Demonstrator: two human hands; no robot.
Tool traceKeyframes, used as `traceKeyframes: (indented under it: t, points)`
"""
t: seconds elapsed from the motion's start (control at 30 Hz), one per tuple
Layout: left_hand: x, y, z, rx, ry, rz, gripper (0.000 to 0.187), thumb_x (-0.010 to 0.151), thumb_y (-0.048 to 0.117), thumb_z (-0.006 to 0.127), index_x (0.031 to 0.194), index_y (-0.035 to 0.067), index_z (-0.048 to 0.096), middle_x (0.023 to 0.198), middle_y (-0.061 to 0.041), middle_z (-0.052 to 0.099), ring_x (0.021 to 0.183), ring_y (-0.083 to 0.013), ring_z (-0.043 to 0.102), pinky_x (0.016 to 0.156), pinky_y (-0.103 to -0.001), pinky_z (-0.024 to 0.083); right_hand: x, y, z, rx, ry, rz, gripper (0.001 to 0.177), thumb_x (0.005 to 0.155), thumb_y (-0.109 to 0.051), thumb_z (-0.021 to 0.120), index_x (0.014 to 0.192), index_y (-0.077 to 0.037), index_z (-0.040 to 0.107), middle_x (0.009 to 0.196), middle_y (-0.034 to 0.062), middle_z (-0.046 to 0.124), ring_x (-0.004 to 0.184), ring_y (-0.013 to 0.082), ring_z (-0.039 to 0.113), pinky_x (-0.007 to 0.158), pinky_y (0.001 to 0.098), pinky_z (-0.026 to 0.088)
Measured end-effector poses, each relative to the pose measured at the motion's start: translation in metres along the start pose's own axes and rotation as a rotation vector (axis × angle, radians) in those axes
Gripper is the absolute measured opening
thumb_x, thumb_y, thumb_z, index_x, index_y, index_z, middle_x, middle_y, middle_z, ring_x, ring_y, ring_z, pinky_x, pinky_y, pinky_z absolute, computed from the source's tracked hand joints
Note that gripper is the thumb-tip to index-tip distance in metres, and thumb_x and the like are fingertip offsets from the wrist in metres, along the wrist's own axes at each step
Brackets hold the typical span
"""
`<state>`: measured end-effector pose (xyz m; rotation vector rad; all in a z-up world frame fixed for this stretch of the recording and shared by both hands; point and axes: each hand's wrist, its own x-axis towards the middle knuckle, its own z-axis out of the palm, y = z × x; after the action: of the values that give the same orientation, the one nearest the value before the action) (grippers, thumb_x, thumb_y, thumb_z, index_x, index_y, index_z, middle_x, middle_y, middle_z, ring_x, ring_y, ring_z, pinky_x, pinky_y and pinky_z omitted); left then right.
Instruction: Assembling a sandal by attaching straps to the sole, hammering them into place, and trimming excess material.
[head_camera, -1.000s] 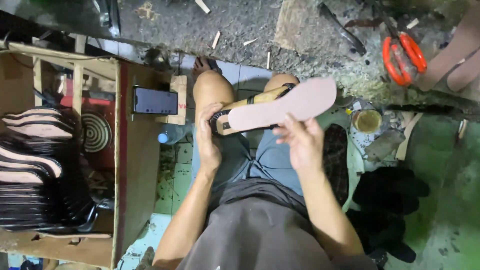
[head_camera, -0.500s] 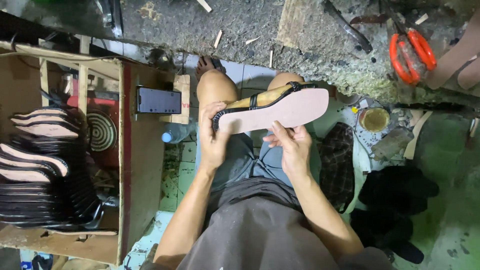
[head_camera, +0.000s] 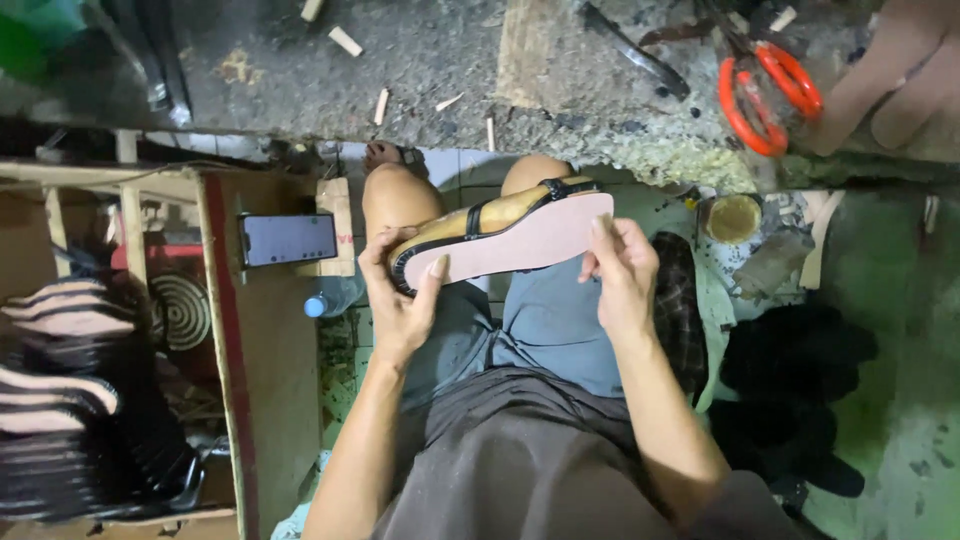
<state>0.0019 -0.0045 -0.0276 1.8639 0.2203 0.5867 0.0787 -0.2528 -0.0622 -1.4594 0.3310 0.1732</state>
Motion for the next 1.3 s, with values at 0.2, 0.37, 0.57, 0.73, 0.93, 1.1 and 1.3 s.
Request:
traceKeyframes:
  t: [0.2, 0.37, 0.57, 0.73, 0.93, 1.1, 1.3]
  points:
    - [0.006, -0.001, 0.002, -0.063, -0.070, -0.141, 0.064, 0.090, 0.009, 0.077, 0.138, 0.004, 0.035, 0.119, -0.017, 0.059, 0.114, -0.0287, 0.059, 0.106, -0.046, 0.041, -0.017, -0.042, -0.012, -0.181, 0.011, -0.137, 0.032, 0.096, -0.022, 0.076, 0.075, -0.004, 0.062, 0.053, 0.0084, 0.054, 0.048, 0.0111, 0.052, 0.049, 0.0221, 0.042]
    - [0.010, 0.002, 0.003, -0.068, -0.104, -0.217, 0.069, 0.091, 0.009, 0.077, 0.142, 0.005, 0.031, 0.118, -0.017, 0.059, 0.114, -0.0269, 0.058, 0.106, -0.045, 0.041, -0.008, -0.027, -0.010, -0.160, 0.043, -0.139, 0.032, 0.097, -0.020, 0.076, 0.073, -0.006, 0.060, 0.049, 0.0077, 0.053, 0.046, 0.0091, 0.045, 0.048, 0.0197, 0.036]
    - [0.015, 0.007, 0.004, -0.081, -0.111, -0.286, 0.071, 0.091, 0.009, 0.077, 0.144, 0.007, 0.030, 0.119, -0.016, 0.059, 0.114, -0.0250, 0.058, 0.106, -0.042, 0.043, 0.007, -0.013, -0.014, -0.258, 0.018, -0.121, 0.033, 0.097, -0.022, 0.078, 0.075, -0.003, 0.063, 0.055, 0.0102, 0.060, 0.050, 0.0135, 0.059, 0.051, 0.0222, 0.046]
    - [0.017, 0.003, 0.003, -0.086, -0.110, -0.298, 0.073, 0.091, 0.010, 0.077, 0.146, 0.007, 0.028, 0.119, -0.017, 0.059, 0.115, -0.0254, 0.059, 0.106, -0.042, 0.043, 0.013, -0.022, -0.006, -0.281, 0.092, 0.025, 0.047, 0.086, -0.031, 0.087, 0.096, 0.000, 0.053, 0.070, 0.0097, 0.056, 0.053, 0.0142, 0.061, 0.043, 0.0222, 0.048]
    - [0.015, -0.009, -0.003, -0.185, -0.087, -0.283, 0.076, 0.091, 0.009, 0.076, 0.148, 0.009, 0.026, 0.120, -0.014, 0.058, 0.115, -0.0224, 0.057, 0.106, -0.044, 0.043, 0.022, -0.020, -0.002, -0.380, -0.068, 0.107, 0.043, 0.095, -0.043, 0.073, 0.114, -0.005, 0.066, 0.095, 0.0114, 0.066, 0.083, 0.0180, 0.066, 0.063, 0.0279, 0.056]
    - [-0.043, 0.029, -0.027, -0.320, -0.156, -0.356, 0.070, 0.092, 0.008, 0.068, 0.151, 0.012, 0.029, 0.120, -0.009, 0.052, 0.116, -0.0194, 0.051, 0.105, -0.040, 0.044, -0.022, -0.070, 0.029, 0.054, -0.214, 0.028, 0.063, 0.086, -0.016, 0.075, 0.137, -0.001, 0.041, 0.124, 0.0214, 0.060, 0.113, 0.0254, 0.061, 0.094, 0.0369, 0.054]
    - [-0.048, 0.069, -0.005, -0.471, -0.245, -0.412, 0.071, 0.092, 0.024, 0.065, 0.151, -0.003, 0.036, 0.138, -0.016, 0.045, 0.137, -0.0250, 0.041, 0.119, -0.051, 0.031, -0.065, -0.084, 0.040, -0.016, -0.471, 0.055, 0.058, 0.076, -0.007, 0.086, 0.129, -0.003, 0.062, 0.109, 0.0128, 0.071, 0.103, 0.0147, 0.064, 0.092, 0.0335, 0.055]
